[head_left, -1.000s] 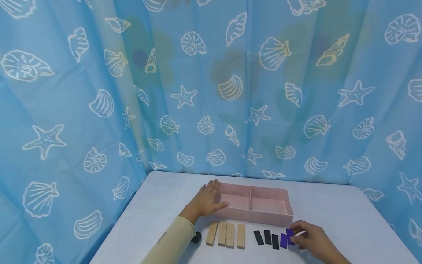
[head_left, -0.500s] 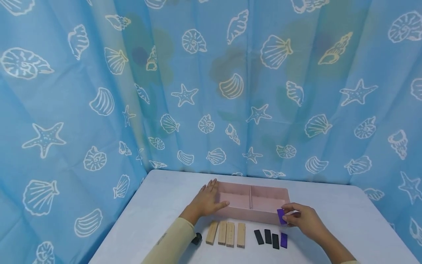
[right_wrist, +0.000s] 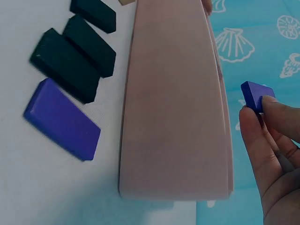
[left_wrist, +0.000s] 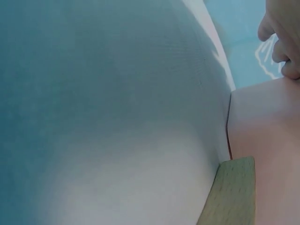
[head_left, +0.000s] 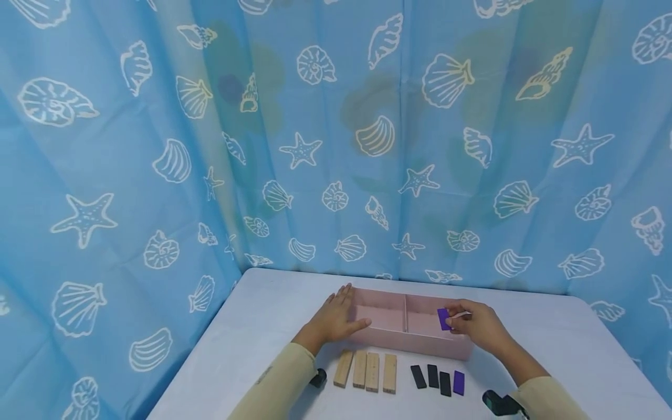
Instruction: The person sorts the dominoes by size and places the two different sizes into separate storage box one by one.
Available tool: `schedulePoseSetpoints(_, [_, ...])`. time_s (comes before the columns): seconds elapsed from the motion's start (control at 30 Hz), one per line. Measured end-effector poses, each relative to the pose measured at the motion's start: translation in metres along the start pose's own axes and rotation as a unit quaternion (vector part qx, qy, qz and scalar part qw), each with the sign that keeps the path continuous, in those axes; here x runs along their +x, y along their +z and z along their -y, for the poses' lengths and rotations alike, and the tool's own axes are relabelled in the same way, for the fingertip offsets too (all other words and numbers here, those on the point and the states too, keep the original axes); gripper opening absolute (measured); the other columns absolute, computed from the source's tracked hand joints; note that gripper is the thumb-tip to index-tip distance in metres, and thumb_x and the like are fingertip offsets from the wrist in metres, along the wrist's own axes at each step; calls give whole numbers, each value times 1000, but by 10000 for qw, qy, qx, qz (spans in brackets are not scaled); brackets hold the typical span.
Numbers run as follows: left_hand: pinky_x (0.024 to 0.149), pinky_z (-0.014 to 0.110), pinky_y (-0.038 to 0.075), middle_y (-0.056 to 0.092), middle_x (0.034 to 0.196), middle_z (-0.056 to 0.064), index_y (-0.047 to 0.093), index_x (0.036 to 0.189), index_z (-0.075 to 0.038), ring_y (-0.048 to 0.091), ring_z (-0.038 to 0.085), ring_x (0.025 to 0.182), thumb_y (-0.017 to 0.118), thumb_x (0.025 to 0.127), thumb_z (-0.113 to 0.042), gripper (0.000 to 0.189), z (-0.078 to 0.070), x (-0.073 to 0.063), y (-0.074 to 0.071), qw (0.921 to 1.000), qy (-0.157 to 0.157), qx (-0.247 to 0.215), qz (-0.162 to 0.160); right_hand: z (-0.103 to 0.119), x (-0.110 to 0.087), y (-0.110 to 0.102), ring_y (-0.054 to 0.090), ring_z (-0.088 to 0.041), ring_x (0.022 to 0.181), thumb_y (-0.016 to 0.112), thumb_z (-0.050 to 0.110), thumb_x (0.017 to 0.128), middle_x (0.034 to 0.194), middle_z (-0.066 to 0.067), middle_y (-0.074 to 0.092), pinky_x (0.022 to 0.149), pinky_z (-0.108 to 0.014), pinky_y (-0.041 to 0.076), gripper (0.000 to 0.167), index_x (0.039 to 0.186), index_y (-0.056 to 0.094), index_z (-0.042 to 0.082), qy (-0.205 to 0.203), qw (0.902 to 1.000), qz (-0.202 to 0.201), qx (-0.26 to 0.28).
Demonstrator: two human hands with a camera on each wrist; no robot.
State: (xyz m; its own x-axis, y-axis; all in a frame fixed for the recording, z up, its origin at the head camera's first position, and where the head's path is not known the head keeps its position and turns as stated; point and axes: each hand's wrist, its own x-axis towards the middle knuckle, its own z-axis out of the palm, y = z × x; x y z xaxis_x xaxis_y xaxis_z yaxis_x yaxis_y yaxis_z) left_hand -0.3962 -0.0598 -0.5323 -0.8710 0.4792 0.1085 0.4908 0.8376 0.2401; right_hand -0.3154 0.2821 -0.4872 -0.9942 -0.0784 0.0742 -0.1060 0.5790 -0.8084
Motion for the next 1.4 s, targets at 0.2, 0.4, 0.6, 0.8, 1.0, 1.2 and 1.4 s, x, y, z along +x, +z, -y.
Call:
schedulePoseSetpoints(0.2, [117, 44, 12, 10, 162, 9, 13, 156, -4, 9, 25, 147, 38, 89, -74, 100, -2, 3, 3, 9999, -72, -40, 105, -6, 15, 7, 66, -27, 91, 67, 2, 91, 103, -12, 64, 73, -35, 58, 36, 125, 58, -4, 50, 9998, 83, 172])
schedulePoseSetpoints(0.4, [117, 45, 13, 11, 162, 10, 13, 156, -3, 9, 25, 147, 38, 90, -72, 98, -5, 7, 3, 9999, 46, -75, 81, -10, 31, 14, 67, -27, 91, 65, 0, 92, 104, -15, 64, 73, -35, 58, 36, 126, 55, -6, 8, 9996, 148, 236])
schedulePoseSetpoints(0.6, [117, 43, 12, 9, 162, 7, 11, 157, -7, 7, 23, 147, 37, 89, -74, 99, -5, 7, 6, 9999, -108, -16, 96, -6, 45, 24, 66, -26, 91, 64, -2, 92, 102, -13, 65, 72, -36, 58, 33, 124, 58, -8, 49, 9993, 319, 194])
schedulePoseSetpoints(0.8, [116, 44, 13, 11, 162, 8, 13, 156, -6, 9, 23, 147, 38, 88, -75, 100, -5, 4, 5, 9998, -171, -101, 37, -2, 56, 34, 67, -20, 85, 64, -2, 91, 98, -10, 66, 70, -33, 58, 32, 123, 60, -8, 238, 9992, 297, -99])
schedulePoseSetpoints(1.0, [117, 43, 12, 10, 162, 8, 12, 156, -5, 9, 23, 147, 37, 89, -74, 100, -5, 3, 3, 9999, -147, -22, 31, -1, 62, 40, 66, -16, 78, 65, 2, 91, 93, -6, 66, 70, -33, 58, 30, 120, 63, -4, 539, 9966, 346, -514])
schedulePoseSetpoints(1.2, [117, 42, 12, 10, 162, 7, 12, 156, -6, 9, 23, 147, 37, 88, -75, 100, -3, 2, 1, 9999, -170, 9, -17, -5, 67, 51, 64, -18, 78, 62, -2, 91, 92, -6, 64, 71, -33, 58, 30, 120, 64, -3, 793, 9931, 755, -421])
schedulePoseSetpoints(1.4, [117, 42, 13, 12, 162, 7, 13, 156, -6, 10, 24, 147, 39, 88, -74, 99, -4, -2, -1, 9997, -223, -101, 1, -7, 68, 64, 63, -21, 76, 64, -4, 88, 91, -8, 64, 73, -35, 58, 29, 118, 65, -1, 999, 9915, 805, -236])
